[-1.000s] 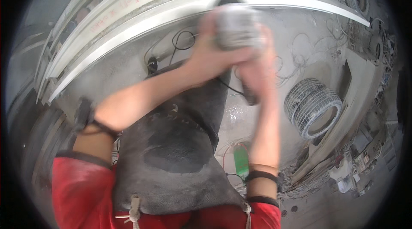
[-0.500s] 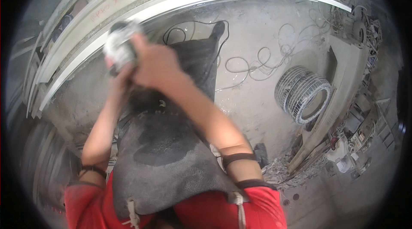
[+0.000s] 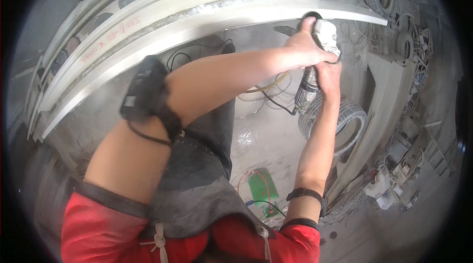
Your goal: The recorder uses a hand-held angle grinder to polish and smooth the edges of stone or marble slabs.
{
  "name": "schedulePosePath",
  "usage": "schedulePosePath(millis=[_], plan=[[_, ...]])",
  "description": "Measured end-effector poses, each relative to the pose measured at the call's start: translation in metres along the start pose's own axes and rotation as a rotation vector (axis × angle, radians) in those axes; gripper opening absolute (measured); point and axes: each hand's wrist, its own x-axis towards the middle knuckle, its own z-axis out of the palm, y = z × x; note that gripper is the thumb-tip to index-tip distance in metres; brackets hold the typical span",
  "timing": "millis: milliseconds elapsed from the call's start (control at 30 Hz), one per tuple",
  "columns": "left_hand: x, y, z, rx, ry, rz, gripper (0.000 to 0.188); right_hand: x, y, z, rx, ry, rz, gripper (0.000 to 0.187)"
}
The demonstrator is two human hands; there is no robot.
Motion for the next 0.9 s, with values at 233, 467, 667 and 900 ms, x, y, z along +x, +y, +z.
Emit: schedulePosePath(millis=[233,467,667,900], plan=[[-0.122,-0.008,-0.108,0.082,-0.207,0.068,0.094,-0.061,-0.007,0.066,0.04,0.04,-0.088,0.073],[-0.308,-0.086,-0.196,-0.29,0.238,0.27,0.047,-0.164,-0.062,0.157,0.354,-0.107,-0.134,0.031],[-0.359,-0.117,-0.207,-0.248,0.287,0.268,0.055,-0.203,-0.113,0.216,0.429,-0.149,-0.268,0.063],[-0.34,-0.063,-0.21,0.082,-0.123,0.704,0.057,-0.249,-0.19,0.218,0.336,-0.147,-0.462,0.074]])
